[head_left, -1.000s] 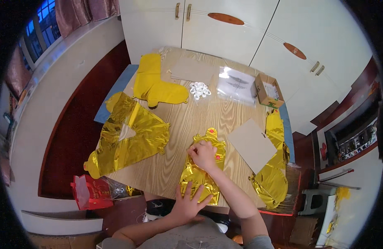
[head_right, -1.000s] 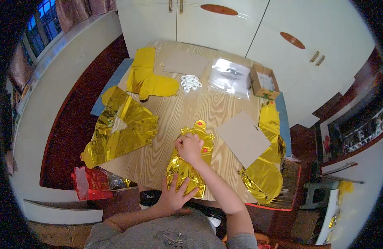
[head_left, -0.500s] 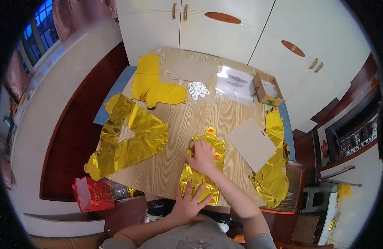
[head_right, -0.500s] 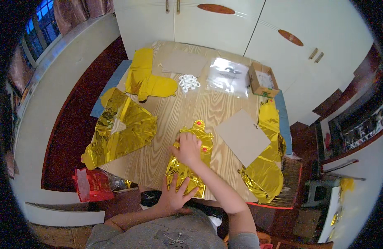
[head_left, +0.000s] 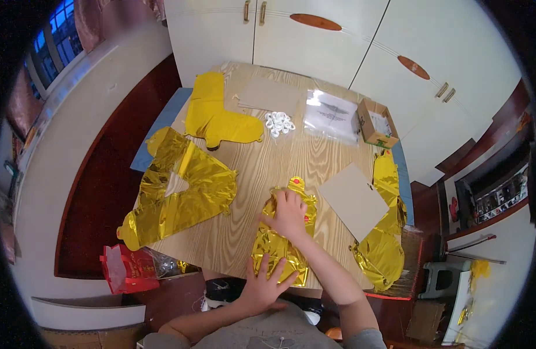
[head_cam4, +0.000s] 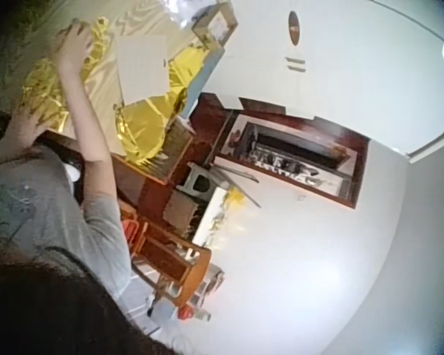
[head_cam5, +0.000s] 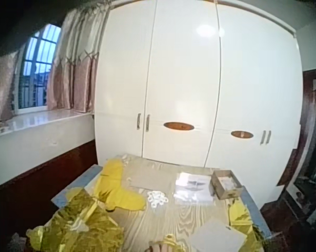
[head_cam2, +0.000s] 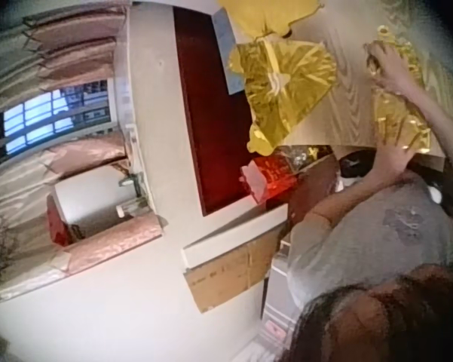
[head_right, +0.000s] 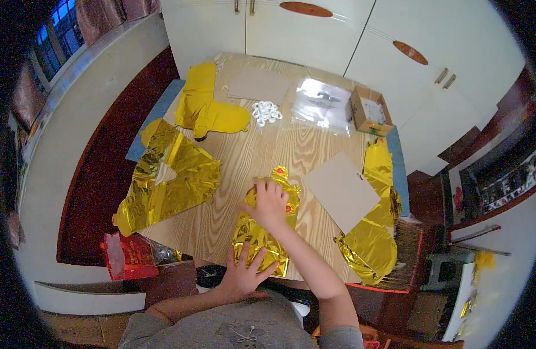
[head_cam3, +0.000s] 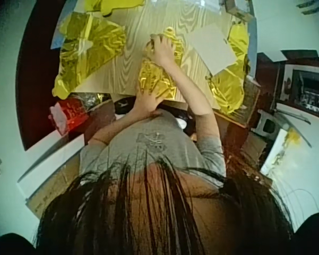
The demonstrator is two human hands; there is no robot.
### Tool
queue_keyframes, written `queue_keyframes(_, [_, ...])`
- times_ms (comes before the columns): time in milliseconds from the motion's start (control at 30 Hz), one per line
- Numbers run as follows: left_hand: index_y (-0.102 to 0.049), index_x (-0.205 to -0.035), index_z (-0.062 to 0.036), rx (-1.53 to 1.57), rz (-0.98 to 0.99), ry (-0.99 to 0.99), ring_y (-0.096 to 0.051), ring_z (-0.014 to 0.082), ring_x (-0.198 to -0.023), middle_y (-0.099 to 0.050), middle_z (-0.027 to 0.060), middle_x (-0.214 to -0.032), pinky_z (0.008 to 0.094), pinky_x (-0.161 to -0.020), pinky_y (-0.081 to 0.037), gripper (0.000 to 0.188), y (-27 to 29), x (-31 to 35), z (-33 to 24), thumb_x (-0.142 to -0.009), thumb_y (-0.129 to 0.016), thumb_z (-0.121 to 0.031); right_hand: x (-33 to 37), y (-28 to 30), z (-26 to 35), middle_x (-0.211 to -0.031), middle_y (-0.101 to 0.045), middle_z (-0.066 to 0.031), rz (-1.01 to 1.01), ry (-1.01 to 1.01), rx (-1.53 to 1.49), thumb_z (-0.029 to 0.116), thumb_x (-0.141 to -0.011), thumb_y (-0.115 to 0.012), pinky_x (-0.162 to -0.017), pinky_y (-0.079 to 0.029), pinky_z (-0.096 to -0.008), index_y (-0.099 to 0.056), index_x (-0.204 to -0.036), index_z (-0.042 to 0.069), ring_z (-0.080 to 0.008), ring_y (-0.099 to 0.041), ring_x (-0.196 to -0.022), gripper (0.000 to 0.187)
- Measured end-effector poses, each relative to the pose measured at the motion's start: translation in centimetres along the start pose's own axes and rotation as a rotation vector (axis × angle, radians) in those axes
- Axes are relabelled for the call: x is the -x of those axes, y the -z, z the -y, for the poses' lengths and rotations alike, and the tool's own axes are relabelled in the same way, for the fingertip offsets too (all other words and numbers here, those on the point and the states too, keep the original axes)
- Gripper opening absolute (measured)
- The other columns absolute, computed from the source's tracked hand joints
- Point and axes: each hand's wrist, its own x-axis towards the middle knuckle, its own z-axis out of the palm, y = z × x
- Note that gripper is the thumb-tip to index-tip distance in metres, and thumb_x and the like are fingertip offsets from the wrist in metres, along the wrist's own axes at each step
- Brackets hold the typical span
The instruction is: Folding and organizing gold-colored plastic film sheets at a workstation.
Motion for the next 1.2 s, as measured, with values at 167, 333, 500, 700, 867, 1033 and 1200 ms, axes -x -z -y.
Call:
queue_keyframes(167, [-0.041,-0.144,-0.0306,0.016,0.003,-0.001,-0.031,0.0566,-0.128,-0.030,0.0196,-0.150,0.0789,-0.093,-0.024,0.097,0.1,0.1,0.0,-0.060,-0.071,-0.070,-1.9,-0.1,-0.2,-0.118,-0.051,-0.0099,0.015,-0.106,-0.026,0.046,-0.066,-0.081,-0.087,-0.032,-0.0434,-0.052,-0.119,0.011,-0.0282,-0.047,-0.109,0.070])
queue_keyframes(333, [-0.041,-0.144,-0.0306,0.021,0.019,0.000,-0.032,0.0563,-0.128,-0.029,0.0194,-0.150,0.0787,-0.093,-0.025,0.097,0.2,0.0,0.0,-0.060,-0.071,-0.069,-3.3,-0.5,-0.9,-0.118,-0.052,-0.0091,0.008,-0.149,-0.018,0.044,-0.069,-0.080,-0.089,-0.033,-0.0450,-0.053,-0.115,0.011,-0.0280,-0.047,-0.111,0.063])
queue_keyframes(500, [-0.040,-0.144,-0.0302,-0.001,0.001,0.001,-0.034,0.0561,-0.127,-0.030,0.0198,-0.149,0.0789,-0.093,-0.025,0.097,0.4,-0.2,-0.1,-0.061,-0.072,-0.067,-2.8,0.0,-1.7,-0.119,-0.051,-0.0108,-0.162,0.002,-0.134,0.036,-0.078,-0.074,-0.092,-0.034,-0.0458,-0.054,-0.117,0.008,-0.0300,-0.047,-0.112,0.052])
queue_keyframes(700, [-0.044,-0.141,-0.0280,0.017,-0.002,0.017,-0.033,0.0554,-0.128,-0.034,0.0201,-0.147,0.0787,-0.095,-0.023,0.091,0.6,-0.1,-0.3,-0.063,-0.070,-0.067,5.2,6.9,-1.3,-0.115,-0.056,-0.0160,-0.149,0.274,-0.451,0.018,-0.086,-0.064,-0.091,-0.040,-0.0437,-0.056,-0.117,0.008,-0.0346,-0.053,-0.108,0.034])
queue_keyframes(867, [-0.046,-0.140,-0.0278,0.025,0.057,0.049,-0.031,0.0526,-0.132,-0.035,0.0185,-0.148,0.0768,-0.098,-0.021,0.089,0.7,-0.2,-0.5,-0.064,-0.068,-0.069,14.2,8.9,-2.2,-0.116,-0.061,-0.0128,0.127,0.408,-0.266,0.014,-0.086,-0.063,-0.102,-0.041,-0.0452,-0.061,-0.113,0.004,-0.0297,-0.056,-0.113,0.029])
queue_keyframes(1033, [-0.047,-0.139,-0.0273,-0.008,0.062,0.057,-0.031,0.0510,-0.133,-0.036,0.0169,-0.148,0.0767,-0.099,-0.019,0.088,1.2,-0.4,-0.8,-0.064,-0.067,-0.070,19.4,8.3,-3.4,-0.120,-0.062,-0.0068,0.072,0.444,-0.139,0.018,-0.084,-0.066,-0.110,-0.035,-0.0440,-0.066,-0.110,0.005,-0.0231,-0.055,-0.121,0.029])
queue_keyframes(1200, [-0.045,-0.139,-0.0132,-0.019,0.007,0.033,-0.034,0.0498,-0.132,-0.038,0.0196,-0.146,0.0760,-0.099,-0.019,0.097,0.9,-0.4,-0.6,-0.064,-0.066,-0.072,20.4,8.1,-3.7,-0.120,-0.063,-0.0072,0.035,0.395,-0.052,0.018,-0.084,-0.067,-0.112,-0.033,-0.0436,-0.067,-0.109,0.004,-0.0223,-0.055,-0.121,0.029])
